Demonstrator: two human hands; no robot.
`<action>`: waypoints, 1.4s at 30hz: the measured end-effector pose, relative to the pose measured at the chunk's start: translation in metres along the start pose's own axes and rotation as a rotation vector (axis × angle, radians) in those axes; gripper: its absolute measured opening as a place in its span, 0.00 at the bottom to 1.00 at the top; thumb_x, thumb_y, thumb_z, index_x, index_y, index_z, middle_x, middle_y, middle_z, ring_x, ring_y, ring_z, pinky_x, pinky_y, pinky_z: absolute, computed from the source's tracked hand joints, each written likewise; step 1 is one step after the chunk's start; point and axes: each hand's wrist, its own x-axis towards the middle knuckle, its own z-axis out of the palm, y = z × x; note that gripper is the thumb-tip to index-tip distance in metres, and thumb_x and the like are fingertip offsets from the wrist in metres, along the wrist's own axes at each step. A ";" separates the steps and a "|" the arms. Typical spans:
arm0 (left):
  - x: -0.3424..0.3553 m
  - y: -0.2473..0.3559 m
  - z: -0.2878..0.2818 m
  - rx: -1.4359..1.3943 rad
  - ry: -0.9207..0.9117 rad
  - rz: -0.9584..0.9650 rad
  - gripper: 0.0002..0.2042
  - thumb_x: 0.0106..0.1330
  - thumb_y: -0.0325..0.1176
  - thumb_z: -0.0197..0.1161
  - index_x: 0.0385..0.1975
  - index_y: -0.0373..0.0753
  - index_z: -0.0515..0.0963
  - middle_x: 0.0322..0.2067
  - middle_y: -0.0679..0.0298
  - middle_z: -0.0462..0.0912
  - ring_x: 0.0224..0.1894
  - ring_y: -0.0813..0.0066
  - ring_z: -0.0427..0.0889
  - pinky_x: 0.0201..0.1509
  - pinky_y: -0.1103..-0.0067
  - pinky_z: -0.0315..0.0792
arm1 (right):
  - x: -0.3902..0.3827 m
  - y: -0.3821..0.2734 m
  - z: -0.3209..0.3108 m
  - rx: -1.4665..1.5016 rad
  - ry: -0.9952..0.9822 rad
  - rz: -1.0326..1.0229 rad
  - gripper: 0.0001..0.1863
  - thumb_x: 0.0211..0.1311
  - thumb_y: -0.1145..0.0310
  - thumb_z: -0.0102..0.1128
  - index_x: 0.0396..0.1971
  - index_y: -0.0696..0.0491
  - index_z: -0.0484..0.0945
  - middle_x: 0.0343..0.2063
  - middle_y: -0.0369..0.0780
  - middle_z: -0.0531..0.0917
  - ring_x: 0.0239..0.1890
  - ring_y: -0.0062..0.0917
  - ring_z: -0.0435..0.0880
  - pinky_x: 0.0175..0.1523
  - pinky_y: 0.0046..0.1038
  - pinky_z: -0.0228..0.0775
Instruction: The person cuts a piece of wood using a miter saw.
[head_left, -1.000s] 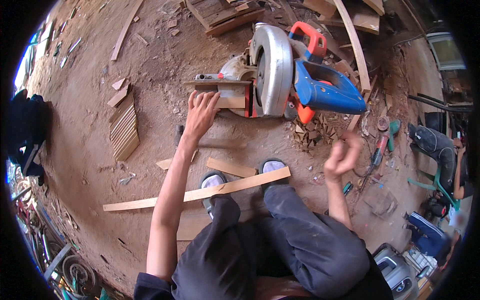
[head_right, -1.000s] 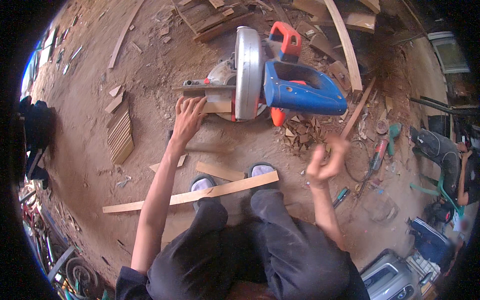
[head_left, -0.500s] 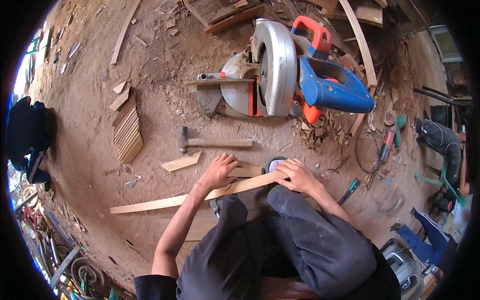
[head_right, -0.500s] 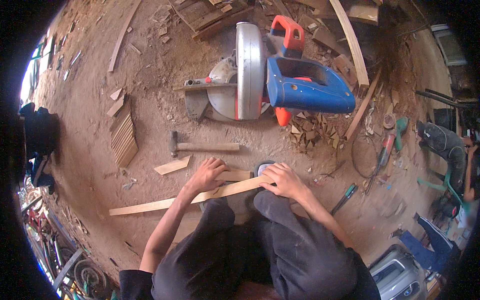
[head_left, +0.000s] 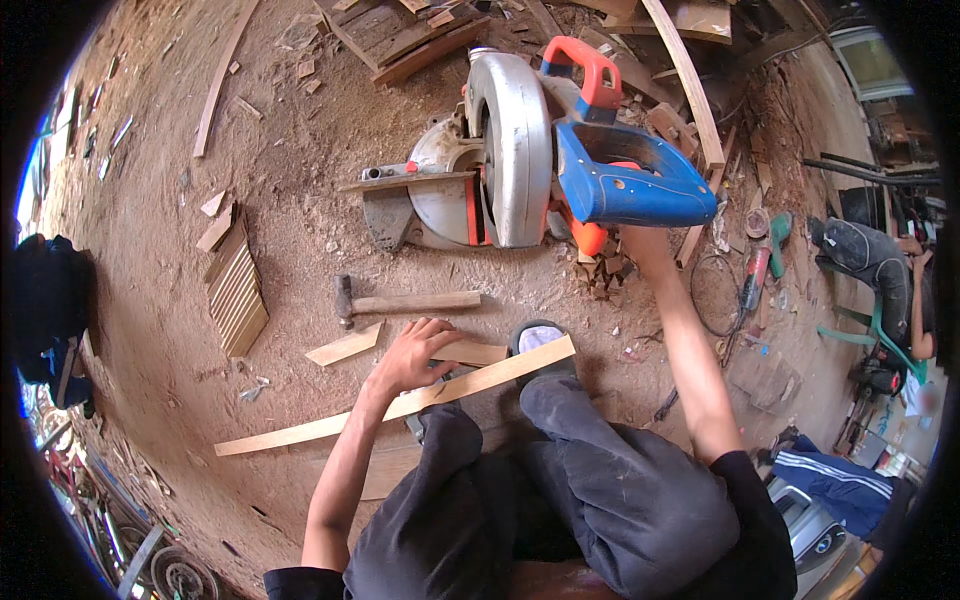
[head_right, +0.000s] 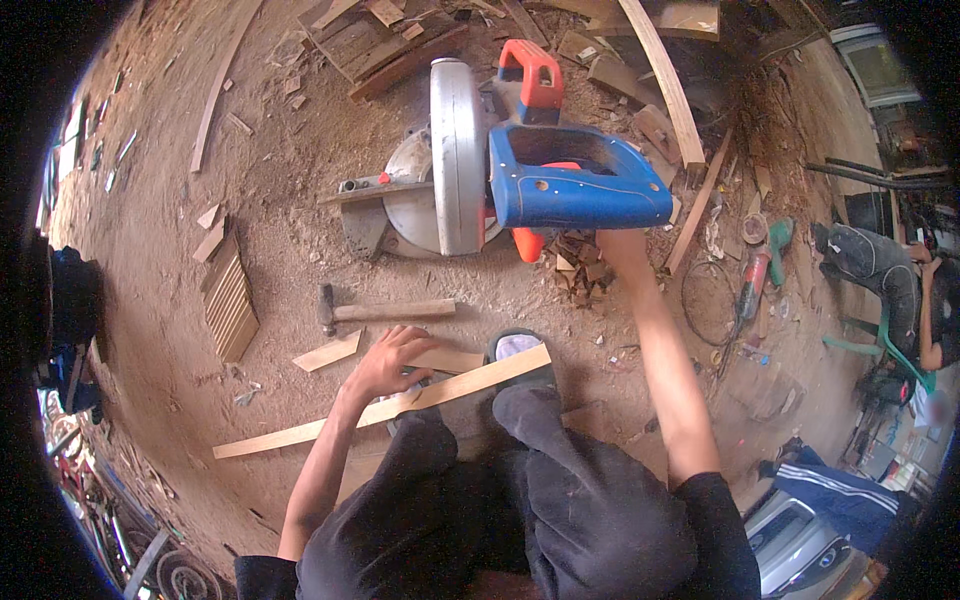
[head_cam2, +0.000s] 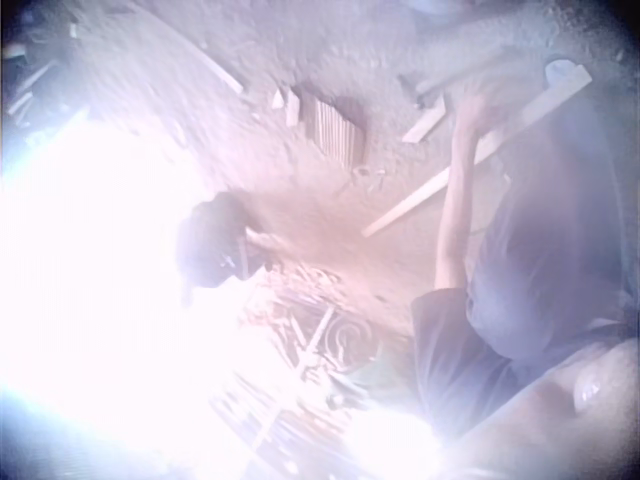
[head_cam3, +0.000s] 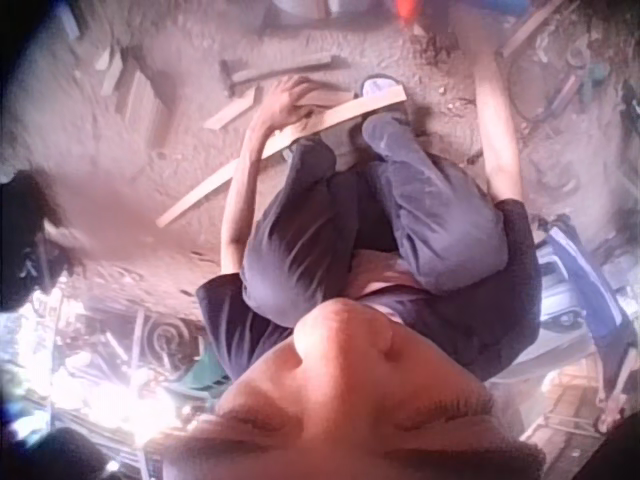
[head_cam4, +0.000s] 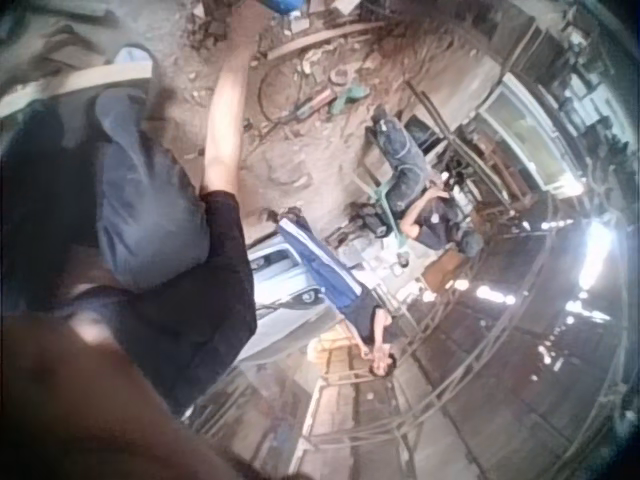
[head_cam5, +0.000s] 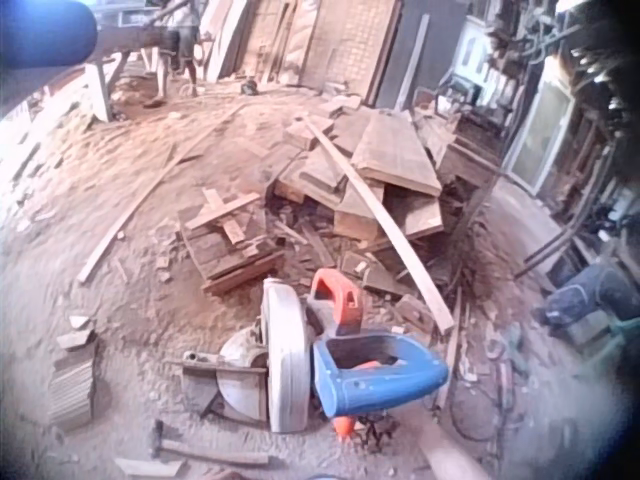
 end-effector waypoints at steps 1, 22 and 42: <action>0.003 0.002 -0.002 -0.027 0.013 -0.016 0.24 0.60 0.38 0.76 0.58 0.45 0.83 0.56 0.60 0.81 0.62 0.54 0.78 0.67 0.60 0.72 | -0.002 0.036 0.015 0.163 -0.016 0.031 0.20 0.66 0.66 0.70 0.57 0.50 0.82 0.55 0.45 0.85 0.61 0.40 0.81 0.67 0.48 0.69; 0.068 -0.007 -0.063 -0.018 0.468 -0.003 0.15 0.65 0.26 0.71 0.52 0.38 0.83 0.48 0.58 0.85 0.52 0.54 0.82 0.57 0.64 0.76 | -0.046 -0.003 -0.005 0.473 -0.381 0.195 0.23 0.52 0.71 0.74 0.49 0.56 0.81 0.45 0.48 0.84 0.51 0.44 0.83 0.57 0.45 0.74; 0.080 -0.044 -0.084 0.371 0.444 -0.129 0.25 0.58 0.35 0.77 0.57 0.45 0.82 0.53 0.63 0.81 0.58 0.59 0.77 0.66 0.62 0.67 | -0.034 -0.022 0.060 0.673 -0.038 0.185 0.27 0.71 0.70 0.68 0.68 0.55 0.72 0.62 0.41 0.81 0.65 0.32 0.79 0.70 0.38 0.71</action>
